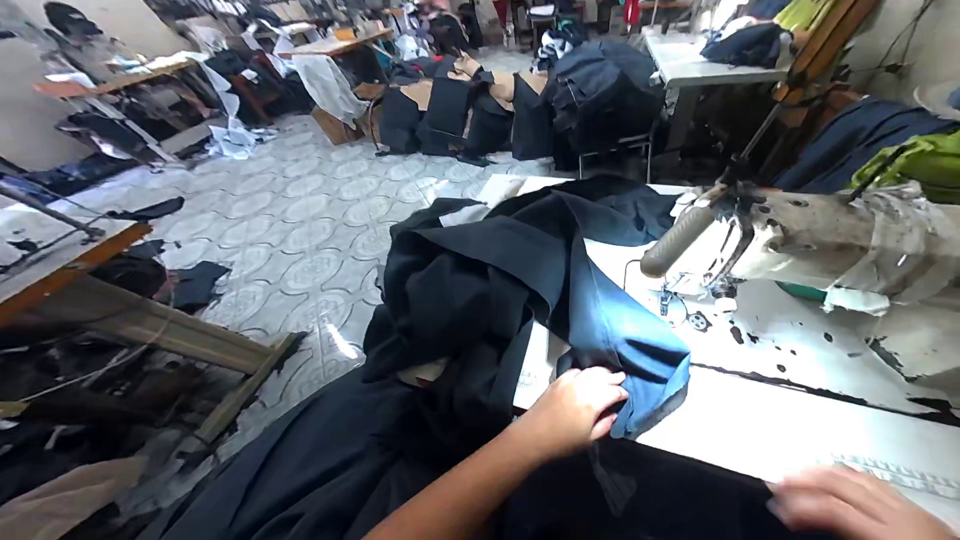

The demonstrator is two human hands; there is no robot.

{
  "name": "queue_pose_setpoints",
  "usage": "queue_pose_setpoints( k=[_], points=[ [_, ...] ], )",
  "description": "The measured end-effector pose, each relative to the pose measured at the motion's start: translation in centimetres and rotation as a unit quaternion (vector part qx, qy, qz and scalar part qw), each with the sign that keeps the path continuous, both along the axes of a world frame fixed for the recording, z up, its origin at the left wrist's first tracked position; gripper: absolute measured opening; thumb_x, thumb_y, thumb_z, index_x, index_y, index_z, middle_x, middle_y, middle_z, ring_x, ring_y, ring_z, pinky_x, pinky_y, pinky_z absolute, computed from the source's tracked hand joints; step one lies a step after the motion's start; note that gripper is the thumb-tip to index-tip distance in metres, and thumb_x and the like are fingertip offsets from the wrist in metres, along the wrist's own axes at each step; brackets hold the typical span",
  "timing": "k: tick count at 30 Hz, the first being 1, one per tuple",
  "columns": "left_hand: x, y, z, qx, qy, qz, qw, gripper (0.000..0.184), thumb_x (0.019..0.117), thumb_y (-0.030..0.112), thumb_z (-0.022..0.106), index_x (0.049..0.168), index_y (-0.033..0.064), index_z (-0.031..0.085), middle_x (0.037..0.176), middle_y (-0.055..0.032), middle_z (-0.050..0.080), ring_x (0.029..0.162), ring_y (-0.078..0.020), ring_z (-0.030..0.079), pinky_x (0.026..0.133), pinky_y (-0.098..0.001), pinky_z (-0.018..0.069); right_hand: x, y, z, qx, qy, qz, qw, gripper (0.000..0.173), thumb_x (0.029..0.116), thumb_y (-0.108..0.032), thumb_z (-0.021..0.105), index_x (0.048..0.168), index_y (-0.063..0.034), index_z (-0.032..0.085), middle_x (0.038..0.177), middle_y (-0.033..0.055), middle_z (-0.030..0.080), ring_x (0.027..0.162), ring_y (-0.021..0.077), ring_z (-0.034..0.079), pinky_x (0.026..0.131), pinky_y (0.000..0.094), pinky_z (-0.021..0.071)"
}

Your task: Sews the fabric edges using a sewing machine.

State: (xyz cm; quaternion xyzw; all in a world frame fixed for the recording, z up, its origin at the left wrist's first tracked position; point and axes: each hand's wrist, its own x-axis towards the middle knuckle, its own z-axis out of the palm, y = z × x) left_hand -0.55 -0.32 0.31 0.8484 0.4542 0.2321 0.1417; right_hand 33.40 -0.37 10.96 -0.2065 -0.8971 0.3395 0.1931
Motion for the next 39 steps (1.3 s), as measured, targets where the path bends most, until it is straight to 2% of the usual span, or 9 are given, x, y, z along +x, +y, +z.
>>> queue_pose_setpoints(
  k=[3, 5, 10, 15, 21, 25, 28, 31, 39],
  points=[
    [0.3, 1.0, 0.5, 0.01, -0.02, -0.002, 1.0, 0.022, 0.0946, 0.007, 0.06, 0.109, 0.003, 0.077, 0.126, -0.0149, 0.072, 0.121, -0.0329, 0.067, 0.097, -0.0516, 0.054, -6.2, 2.7, -8.9, 0.294, 0.002, -0.071, 0.953, 0.035, 0.1055, -0.047, 0.048, 0.125, -0.0246, 0.067, 0.131, -0.0017, 0.07, 0.126, 0.0143, 0.061, 0.104, 0.0391, 0.0463],
    [0.8, 0.7, 0.8, -0.006, -0.031, 0.012, 0.999, 0.02, 0.0926, 0.005, 0.062, 0.106, 0.0014, 0.077, 0.123, -0.0153, 0.073, 0.119, -0.033, 0.068, 0.096, -0.0513, 0.0537, -9.3, 4.4, -11.3, 0.346, 0.045, -0.049, 0.936, 0.035, 0.1079, -0.038, 0.044, 0.13, -0.0233, 0.066, 0.135, -0.0024, 0.068, 0.13, 0.0141, 0.06, 0.109, 0.044, 0.0427],
    [0.8, 0.4, -0.4, -0.006, -0.06, 0.042, 0.997, 0.024, 0.0951, 0.013, 0.063, 0.114, 0.0055, 0.076, 0.123, -0.0114, 0.073, 0.119, -0.0295, 0.068, 0.1, -0.0484, 0.0532, -7.9, 7.0, -10.7, 0.312, -0.008, -0.012, 0.95, 0.03, 0.1009, -0.018, 0.049, 0.109, -0.0156, 0.078, 0.09, 0.0087, 0.072, 0.083, 0.0271, 0.07, 0.074, 0.046, 0.0554],
    [0.7, 0.7, -0.4, -0.065, -0.037, 0.009, 0.997, 0.035, 0.0979, 0.022, 0.057, 0.127, 0.0084, 0.072, 0.13, -0.0115, 0.07, 0.123, -0.0317, 0.066, 0.098, -0.0569, 0.0514, -7.2, 4.2, -11.3, 0.281, -0.029, -0.119, 0.952, 0.036, 0.1034, -0.02, 0.048, 0.129, -0.0299, 0.071, 0.087, 0.0092, 0.068, 0.083, 0.0274, 0.066, 0.08, 0.0472, 0.0474],
    [-1.0, -0.2, -0.9, -0.001, 0.047, -0.011, 0.999, 0.066, 0.0921, 0.066, 0.051, 0.136, 0.0184, 0.067, 0.142, -0.0075, 0.064, 0.129, -0.0318, 0.061, 0.095, -0.0619, 0.0483, -9.3, 3.3, -12.7, 0.243, 0.008, -0.159, 0.957, 0.026, 0.098, -0.022, 0.053, 0.112, -0.0216, 0.075, 0.104, 0.0086, 0.072, 0.099, 0.0246, 0.068, 0.088, 0.049, 0.0453],
    [-1.1, -0.8, -1.6, 0.043, 0.061, 0.017, 0.997, 0.066, 0.0971, 0.068, 0.04, 0.133, 0.0206, 0.069, 0.139, -0.0073, 0.066, 0.126, -0.0297, 0.064, 0.094, -0.0583, 0.0494, -9.5, 3.7, -12.5, 0.241, -0.01, -0.129, 0.962, 0.031, 0.098, -0.02, 0.052, 0.12, -0.0238, 0.073, 0.11, 0.0073, 0.073, 0.101, 0.0244, 0.068, 0.091, 0.0522, 0.0446],
    [-0.8, -0.5, -1.9, 0.068, 0.046, 0.027, 0.996, 0.055, 0.1, 0.06, 0.044, 0.126, 0.0216, 0.073, 0.133, -0.0071, 0.069, 0.121, -0.0294, 0.066, 0.092, -0.0554, 0.05, -9.5, 4.1, -11.7, 0.217, -0.031, -0.107, 0.97, 0.029, 0.0985, -0.021, 0.051, 0.112, -0.0222, 0.077, 0.106, 0.0068, 0.073, 0.097, 0.0241, 0.068, 0.09, 0.0503, 0.045],
    [0.0, -0.6, -2.2, 0.135, 0.016, 0.039, 0.99, 0.032, 0.0995, 0.042, 0.056, 0.1, 0.018, 0.078, 0.11, -0.0055, 0.076, 0.104, -0.0238, 0.071, 0.091, -0.0453, 0.0498, -10.1, 4.4, -11.3, 0.161, -0.029, -0.124, 0.979, 0.027, 0.0971, -0.027, 0.053, 0.104, -0.0199, 0.078, 0.101, 0.0045, 0.072, 0.094, 0.0224, 0.066, 0.084, 0.0491, 0.0464],
    [1.7, -1.1, -1.8, 0.092, -0.015, 0.166, 0.982, 0.034, 0.0956, 0.03, 0.057, 0.072, 0.0086, 0.068, 0.08, -0.0096, 0.07, 0.078, -0.0272, 0.067, 0.07, -0.0413, 0.0505, -11.6, 4.0, -12.3, 0.099, 0.024, -0.234, 0.967, 0.024, 0.0935, -0.029, 0.062, 0.081, -0.0145, 0.076, 0.081, 0.0013, 0.068, 0.081, 0.0158, 0.062, 0.085, 0.0452, 0.0394]
  ],
)
